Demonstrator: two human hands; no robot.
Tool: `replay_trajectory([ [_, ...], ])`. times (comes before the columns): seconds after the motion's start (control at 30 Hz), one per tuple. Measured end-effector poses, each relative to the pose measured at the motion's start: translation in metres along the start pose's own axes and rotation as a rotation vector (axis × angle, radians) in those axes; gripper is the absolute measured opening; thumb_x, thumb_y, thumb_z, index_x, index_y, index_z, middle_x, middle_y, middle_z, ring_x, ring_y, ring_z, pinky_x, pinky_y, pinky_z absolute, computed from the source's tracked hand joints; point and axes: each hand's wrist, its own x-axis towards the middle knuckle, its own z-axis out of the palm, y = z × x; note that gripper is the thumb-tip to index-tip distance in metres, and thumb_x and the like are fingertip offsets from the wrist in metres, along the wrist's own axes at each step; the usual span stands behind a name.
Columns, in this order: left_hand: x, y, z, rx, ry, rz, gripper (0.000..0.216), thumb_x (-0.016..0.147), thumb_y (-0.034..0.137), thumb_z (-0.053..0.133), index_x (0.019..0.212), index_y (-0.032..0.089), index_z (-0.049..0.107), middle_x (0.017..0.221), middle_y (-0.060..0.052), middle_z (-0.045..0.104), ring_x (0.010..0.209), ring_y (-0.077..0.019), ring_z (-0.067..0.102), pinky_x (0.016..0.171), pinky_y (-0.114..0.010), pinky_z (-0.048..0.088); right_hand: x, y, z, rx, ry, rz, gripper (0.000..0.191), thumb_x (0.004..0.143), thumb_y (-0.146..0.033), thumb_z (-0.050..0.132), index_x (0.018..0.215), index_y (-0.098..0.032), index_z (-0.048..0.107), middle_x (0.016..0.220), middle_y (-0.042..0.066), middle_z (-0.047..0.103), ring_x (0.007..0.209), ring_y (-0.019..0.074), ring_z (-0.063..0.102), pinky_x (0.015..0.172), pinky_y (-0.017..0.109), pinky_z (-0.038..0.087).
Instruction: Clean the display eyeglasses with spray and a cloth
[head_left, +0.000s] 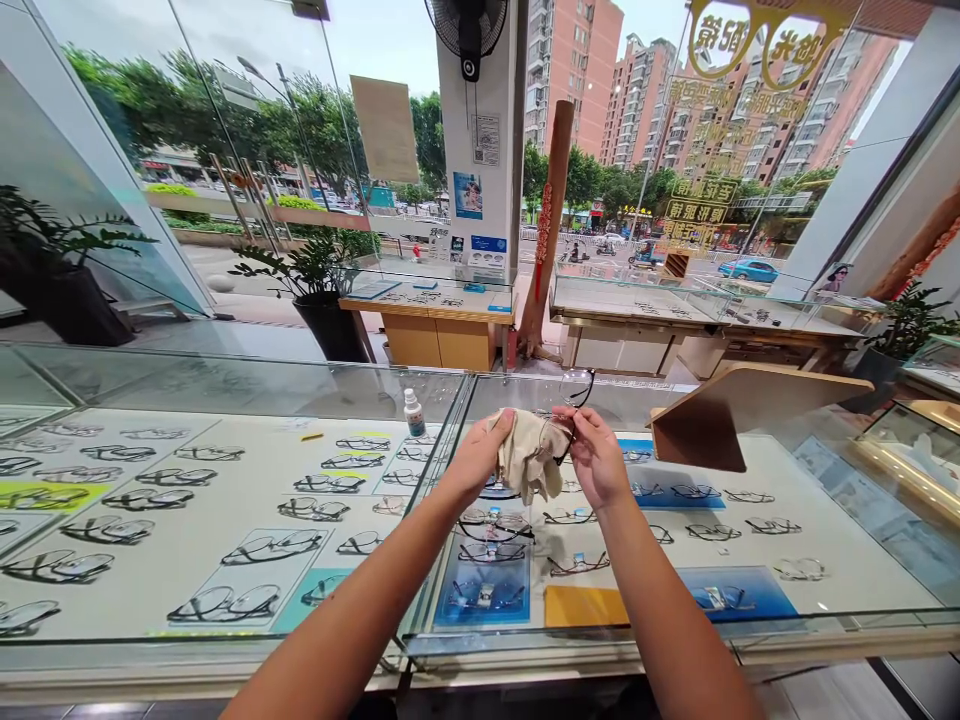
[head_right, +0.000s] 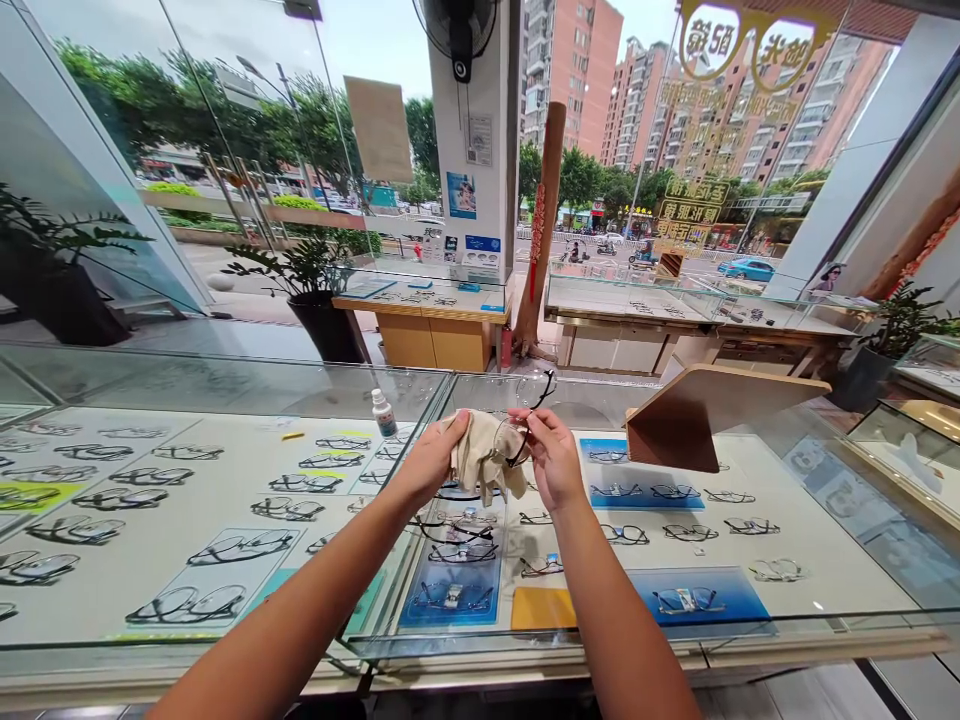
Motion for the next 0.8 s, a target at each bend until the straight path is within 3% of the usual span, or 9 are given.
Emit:
replay_trajectory([
  [0.17,0.006,0.011,-0.009,-0.145,0.118,-0.004,0.070,0.076,0.074,0.081,0.109,0.013,0.075,0.093,-0.010,0.080,0.095,-0.0287,0.075,0.084,-0.036,0.057,-0.001,-0.004,-0.002,-0.035,-0.044,-0.011,0.019,0.084,-0.041,0.086,0.088,-0.024,0.078,0.103,0.004,0.082,0.097,0.0185,0.071,0.089,0.030,0.053],
  [0.33,0.003,0.015,-0.007,-0.111,0.039,0.046,0.070,0.081,0.073,0.078,0.118,0.015,0.075,0.102,-0.011,0.081,0.106,-0.0315,0.073,0.093,-0.038,0.056,-0.006,0.002,0.005,-0.175,-0.150,0.053,0.024,0.083,-0.046,0.084,0.084,-0.024,0.077,0.096,0.005,0.081,0.093,0.0216,0.068,0.087,0.034,0.050],
  [0.47,-0.002,0.012,-0.006,-0.037,-0.077,0.049,0.059,0.088,0.069,0.074,0.115,0.017,0.074,0.098,-0.008,0.078,0.093,-0.0237,0.070,0.080,-0.030,0.054,-0.008,0.009,0.008,-0.289,-0.239,0.080,0.027,0.084,-0.049,0.083,0.085,-0.023,0.078,0.091,0.005,0.081,0.093,0.0237,0.069,0.093,0.038,0.050],
  [0.6,-0.006,0.011,-0.001,-0.059,-0.139,0.053,0.050,0.085,0.063,0.080,0.101,0.017,0.068,0.079,-0.001,0.067,0.069,-0.0140,0.058,0.066,-0.026,0.047,-0.007,0.017,0.006,-0.337,-0.293,0.113,0.027,0.086,-0.050,0.082,0.086,-0.023,0.079,0.088,0.005,0.080,0.090,0.0232,0.069,0.095,0.038,0.049],
  [0.8,-0.008,0.008,0.008,-0.108,-0.058,0.041,0.055,0.078,0.065,0.085,0.085,0.019,0.057,0.060,0.007,0.053,0.048,-0.0082,0.043,0.051,-0.023,0.035,-0.010,0.024,0.015,-0.353,-0.368,0.109,0.030,0.084,-0.054,0.084,0.087,-0.024,0.083,0.084,0.004,0.078,0.086,0.0238,0.070,0.097,0.041,0.052],
])
